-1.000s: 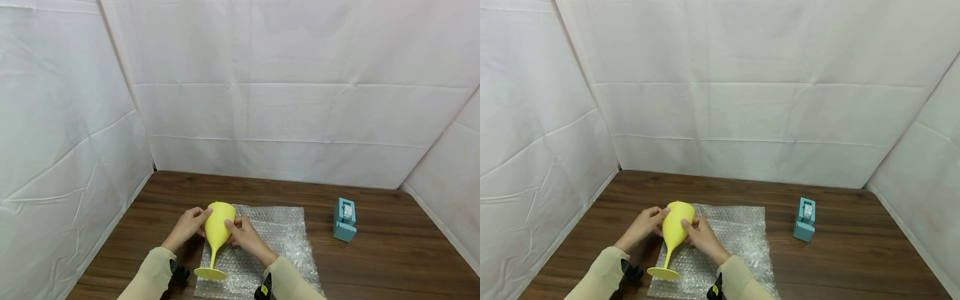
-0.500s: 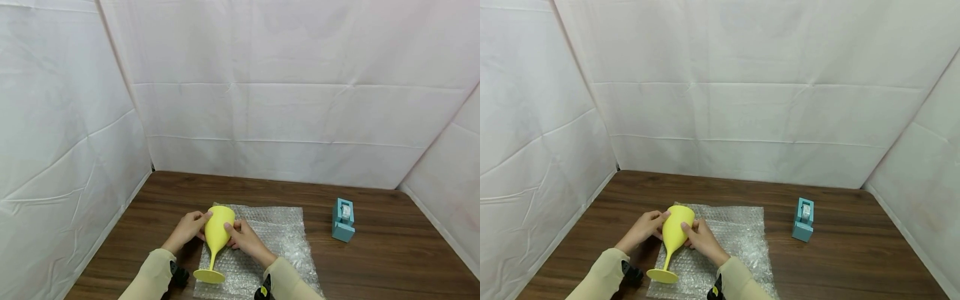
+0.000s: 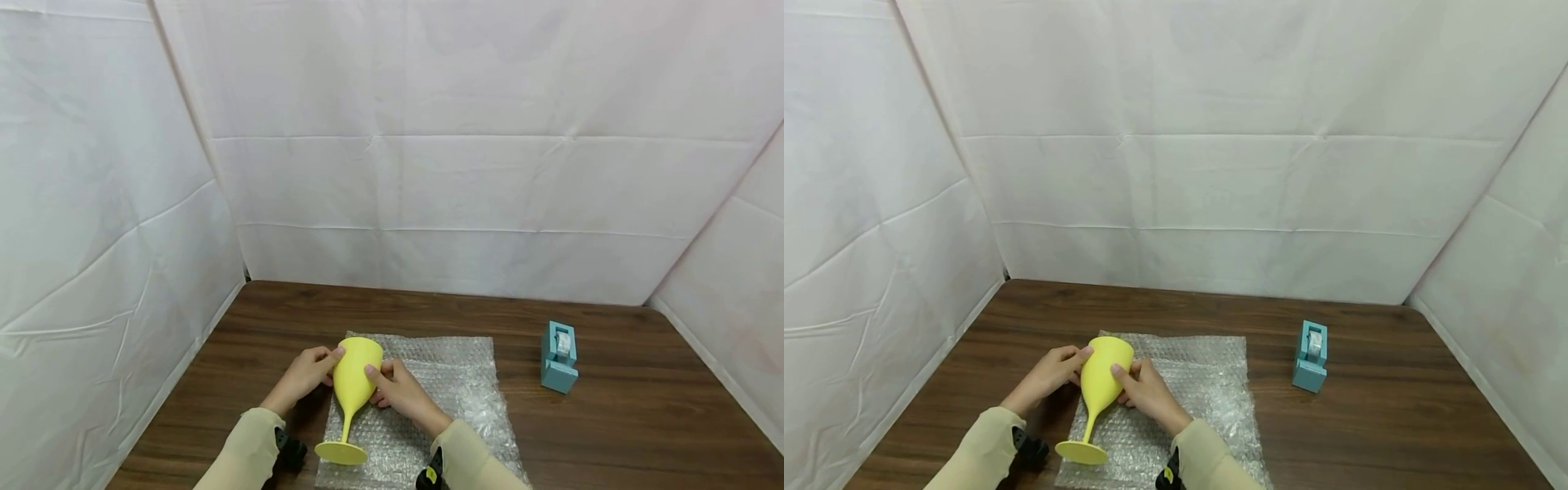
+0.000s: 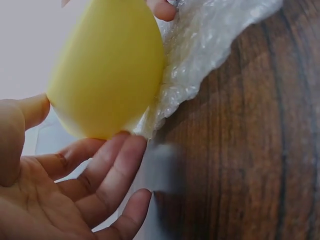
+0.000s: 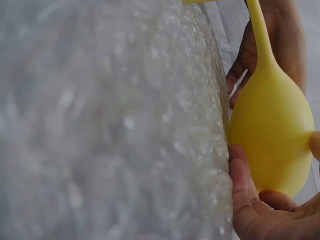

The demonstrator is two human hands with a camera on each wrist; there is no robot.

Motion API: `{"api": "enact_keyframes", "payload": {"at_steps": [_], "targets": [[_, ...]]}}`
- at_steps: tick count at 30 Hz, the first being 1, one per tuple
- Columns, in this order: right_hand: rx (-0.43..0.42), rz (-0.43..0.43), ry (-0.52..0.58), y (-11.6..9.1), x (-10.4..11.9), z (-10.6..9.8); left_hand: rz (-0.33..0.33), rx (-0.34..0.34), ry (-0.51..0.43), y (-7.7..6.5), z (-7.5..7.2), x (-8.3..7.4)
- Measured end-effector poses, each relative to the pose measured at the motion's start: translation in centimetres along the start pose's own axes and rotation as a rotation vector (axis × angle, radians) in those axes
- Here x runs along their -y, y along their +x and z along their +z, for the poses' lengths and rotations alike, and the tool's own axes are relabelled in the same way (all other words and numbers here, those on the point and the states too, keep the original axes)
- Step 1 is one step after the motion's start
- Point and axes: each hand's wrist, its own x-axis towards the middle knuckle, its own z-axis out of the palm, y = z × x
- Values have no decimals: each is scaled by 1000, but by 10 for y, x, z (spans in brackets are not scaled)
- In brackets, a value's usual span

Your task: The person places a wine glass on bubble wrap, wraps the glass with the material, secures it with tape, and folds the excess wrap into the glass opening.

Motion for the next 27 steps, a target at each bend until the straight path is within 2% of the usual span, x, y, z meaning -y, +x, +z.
{"api": "enact_keyframes", "payload": {"at_steps": [4, 7, 16, 24, 27], "targets": [[-3, 11, 11, 1, 0, 0, 17, 15, 51, -2, -4, -2], [-6, 27, 21, 1, 0, 0, 17, 47, 42, -3, -6, -3], [-7, 78, 20, 0, 0, -3, -73, 125, -94, 0, -7, 0], [24, 94, 35, 0, -1, -7, -92, 102, -178, 3, -3, -2], [29, 96, 34, 1, -3, -9, -91, 93, -178, 4, -2, -3]]}}
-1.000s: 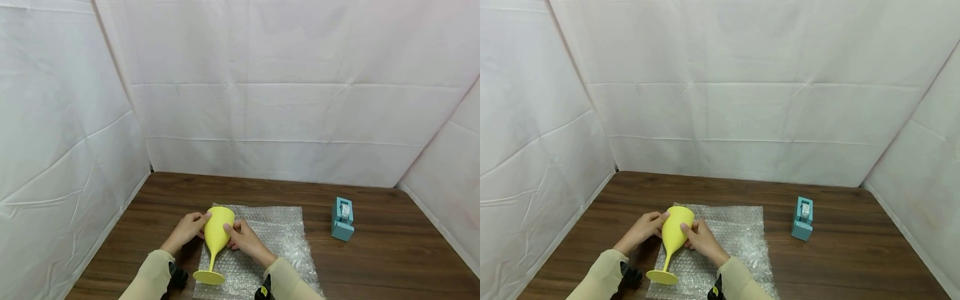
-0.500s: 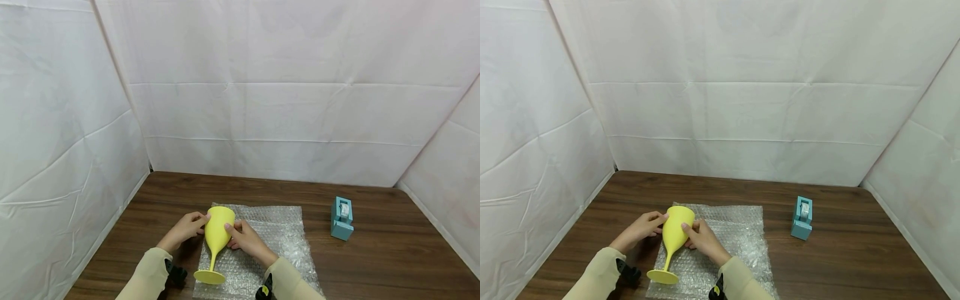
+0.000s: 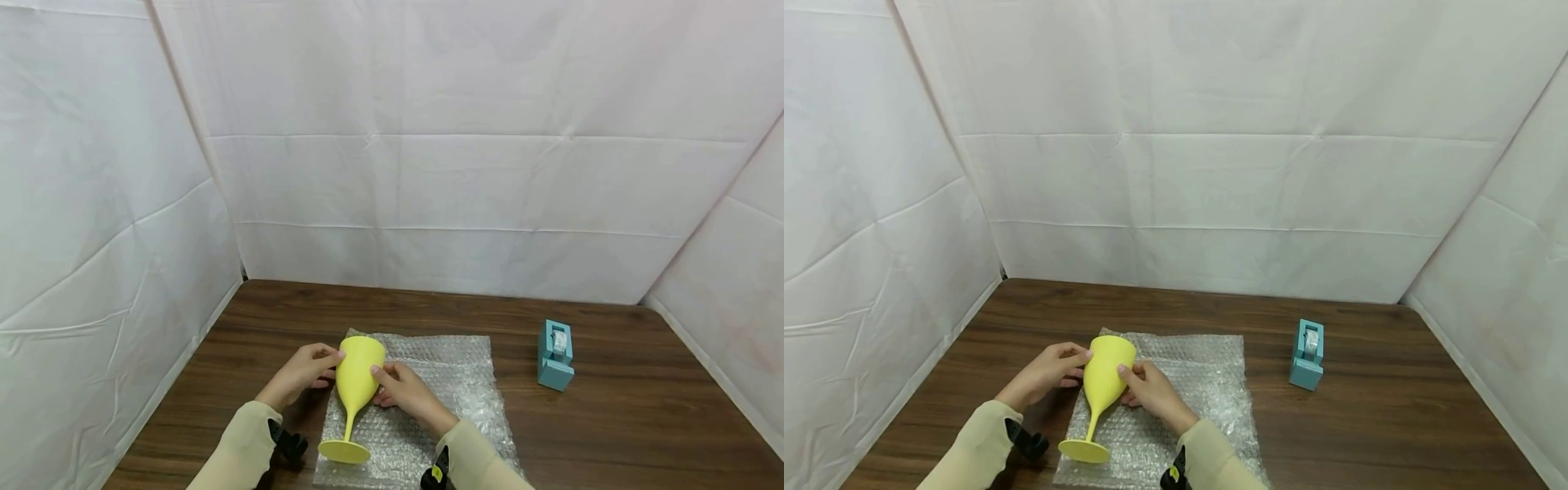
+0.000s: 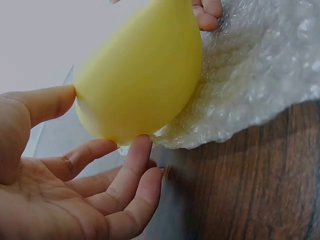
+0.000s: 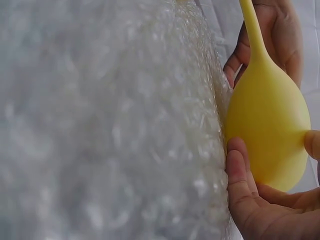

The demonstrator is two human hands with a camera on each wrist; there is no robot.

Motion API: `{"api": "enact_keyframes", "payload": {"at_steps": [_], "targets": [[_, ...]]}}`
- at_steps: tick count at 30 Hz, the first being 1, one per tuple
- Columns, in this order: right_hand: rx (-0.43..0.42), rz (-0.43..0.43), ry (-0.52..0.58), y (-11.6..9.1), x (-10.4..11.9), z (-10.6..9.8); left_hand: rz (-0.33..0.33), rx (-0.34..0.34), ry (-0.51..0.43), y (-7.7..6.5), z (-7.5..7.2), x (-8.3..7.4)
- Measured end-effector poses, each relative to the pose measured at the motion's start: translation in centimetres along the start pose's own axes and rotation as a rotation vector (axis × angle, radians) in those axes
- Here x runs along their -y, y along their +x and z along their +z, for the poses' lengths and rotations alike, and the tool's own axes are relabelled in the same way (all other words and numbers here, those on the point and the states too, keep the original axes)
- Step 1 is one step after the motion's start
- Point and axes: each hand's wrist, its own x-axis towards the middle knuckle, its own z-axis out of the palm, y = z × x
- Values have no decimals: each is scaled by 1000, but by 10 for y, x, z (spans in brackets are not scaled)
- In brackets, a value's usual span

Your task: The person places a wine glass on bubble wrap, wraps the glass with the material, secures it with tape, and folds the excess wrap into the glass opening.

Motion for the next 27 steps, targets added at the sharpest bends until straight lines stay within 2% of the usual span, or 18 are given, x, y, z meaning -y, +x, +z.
{"api": "enact_keyframes", "payload": {"at_steps": [4, 12, 21, 27], "targets": [[12, -8, -10, 1, -2, -3, 7, -5, 16, 0, 1, -2], [24, -36, -43, -5, 2, -6, 40, -28, 105, -2, 2, -4], [13, -45, -36, -2, -4, -9, 32, -14, 62, -4, 7, -8], [0, -43, -29, -5, -3, -11, 41, -16, 90, -3, 10, -10]]}}
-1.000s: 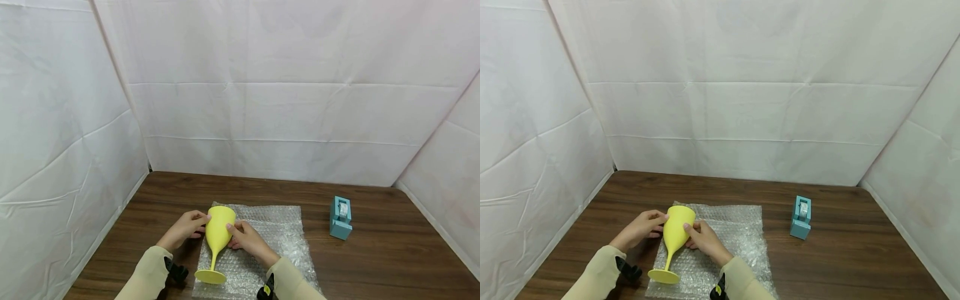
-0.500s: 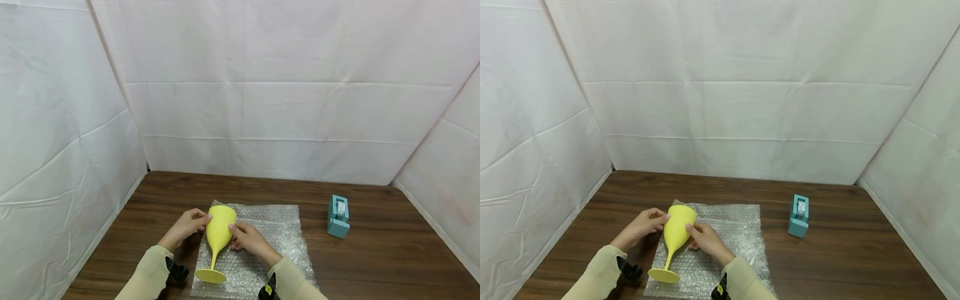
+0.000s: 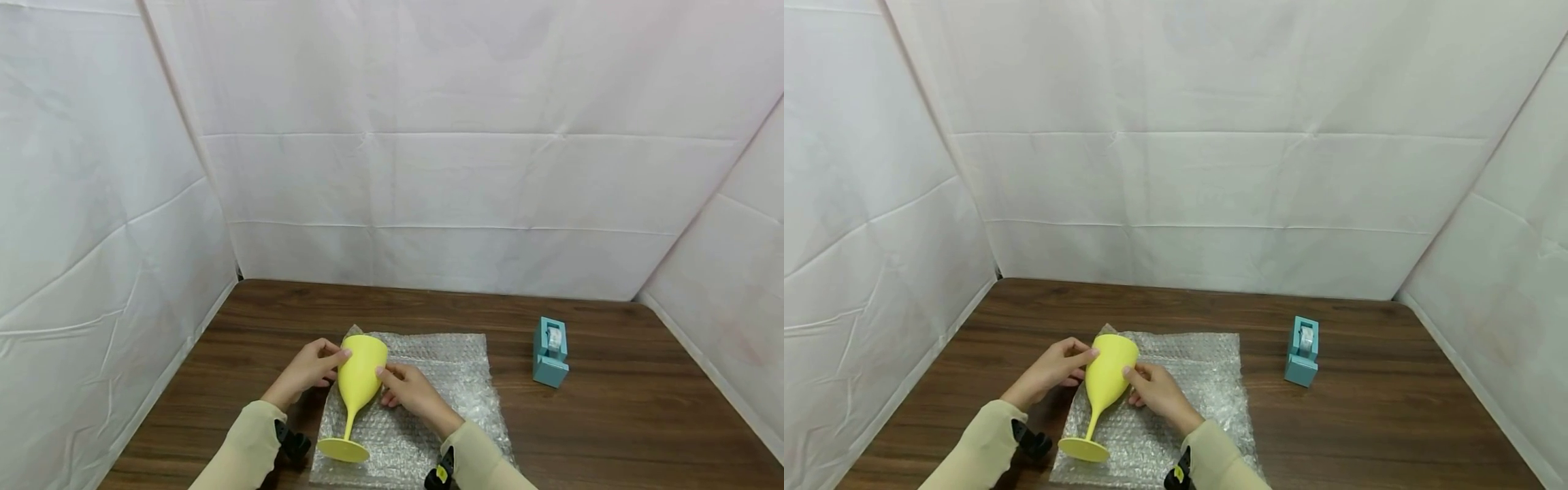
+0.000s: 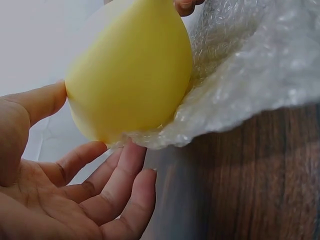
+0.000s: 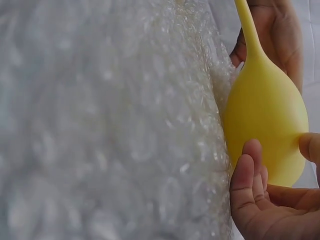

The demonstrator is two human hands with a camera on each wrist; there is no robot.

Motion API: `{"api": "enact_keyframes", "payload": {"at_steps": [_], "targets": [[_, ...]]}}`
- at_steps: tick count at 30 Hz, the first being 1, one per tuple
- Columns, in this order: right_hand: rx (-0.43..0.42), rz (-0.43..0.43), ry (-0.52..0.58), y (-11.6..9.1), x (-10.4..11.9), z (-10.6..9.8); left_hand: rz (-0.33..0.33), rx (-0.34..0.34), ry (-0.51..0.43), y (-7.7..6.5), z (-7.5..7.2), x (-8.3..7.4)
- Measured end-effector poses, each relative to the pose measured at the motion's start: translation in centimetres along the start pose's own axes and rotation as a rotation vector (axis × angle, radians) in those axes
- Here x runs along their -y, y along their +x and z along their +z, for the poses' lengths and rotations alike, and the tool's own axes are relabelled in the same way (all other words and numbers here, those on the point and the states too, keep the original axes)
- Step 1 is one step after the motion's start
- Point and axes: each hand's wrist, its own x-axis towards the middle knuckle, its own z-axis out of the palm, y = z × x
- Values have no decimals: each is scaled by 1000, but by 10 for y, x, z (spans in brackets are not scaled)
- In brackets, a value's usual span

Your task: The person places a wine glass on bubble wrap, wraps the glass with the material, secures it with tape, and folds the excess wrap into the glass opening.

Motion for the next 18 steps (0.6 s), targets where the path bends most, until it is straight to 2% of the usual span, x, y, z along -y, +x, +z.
{"api": "enact_keyframes", "payload": {"at_steps": [12, 18], "targets": [[-80, -22, -11, -5, -2, -2, 49, -13, 44, 2, 5, -4], [-87, -29, 10, -7, -2, -4, 63, -9, 48, 1, 6, -7]]}}
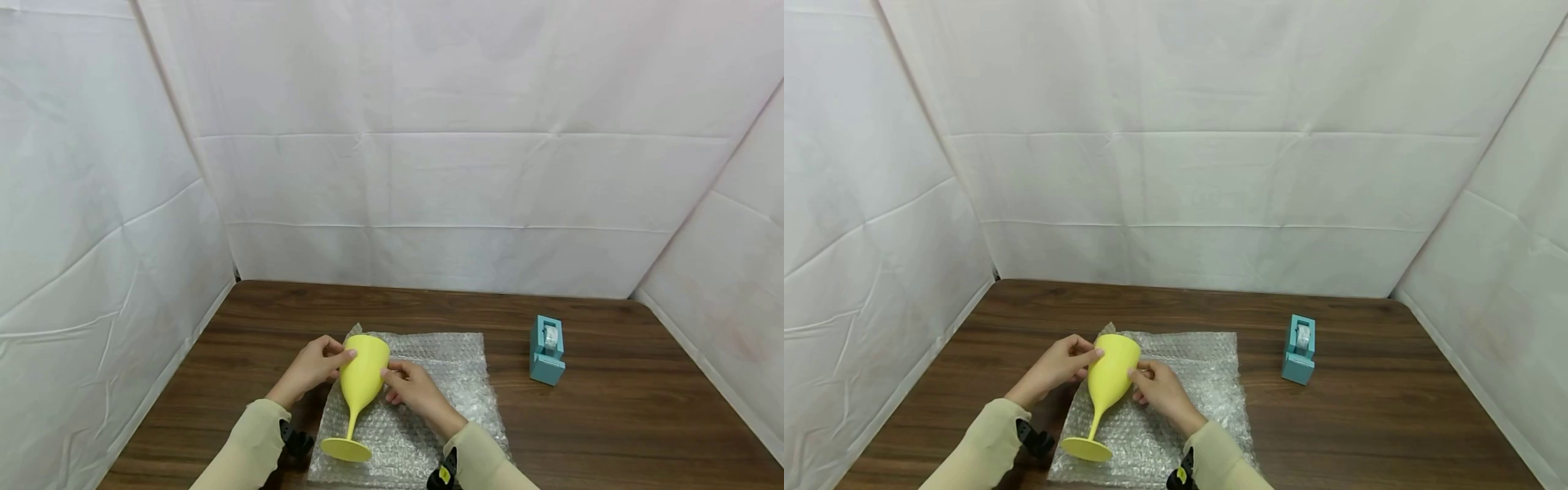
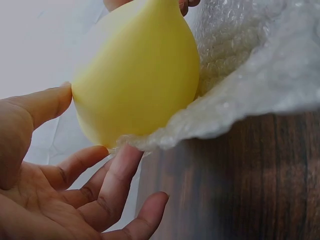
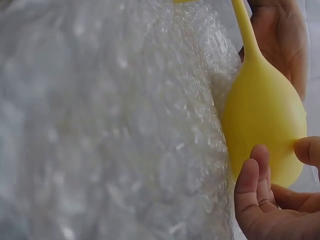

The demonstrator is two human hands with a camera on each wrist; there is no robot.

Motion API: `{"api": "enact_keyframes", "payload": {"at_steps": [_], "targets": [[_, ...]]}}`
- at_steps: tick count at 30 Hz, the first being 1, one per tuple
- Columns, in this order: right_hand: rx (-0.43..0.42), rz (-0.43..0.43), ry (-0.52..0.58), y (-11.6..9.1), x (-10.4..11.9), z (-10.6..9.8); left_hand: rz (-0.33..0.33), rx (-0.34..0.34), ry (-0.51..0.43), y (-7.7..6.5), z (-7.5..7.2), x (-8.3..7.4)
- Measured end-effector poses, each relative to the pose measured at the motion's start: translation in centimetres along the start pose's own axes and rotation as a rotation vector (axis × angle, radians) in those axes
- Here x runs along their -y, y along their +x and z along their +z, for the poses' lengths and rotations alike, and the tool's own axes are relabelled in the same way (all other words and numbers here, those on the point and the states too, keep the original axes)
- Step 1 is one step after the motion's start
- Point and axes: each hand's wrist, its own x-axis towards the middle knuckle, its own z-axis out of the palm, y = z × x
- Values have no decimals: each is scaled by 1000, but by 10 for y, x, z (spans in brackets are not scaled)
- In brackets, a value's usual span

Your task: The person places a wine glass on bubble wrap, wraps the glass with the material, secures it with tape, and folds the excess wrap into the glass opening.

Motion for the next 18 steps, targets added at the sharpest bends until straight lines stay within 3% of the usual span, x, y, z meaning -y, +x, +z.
{"api": "enact_keyframes", "payload": {"at_steps": [9, 18], "targets": [[41, 36, 2, 1, 0, -6, 12, 11, 22, -3, -1, -6], [21, 29, -23, 3, -7, -7, 31, 25, 8, -2, -1, -5]]}}
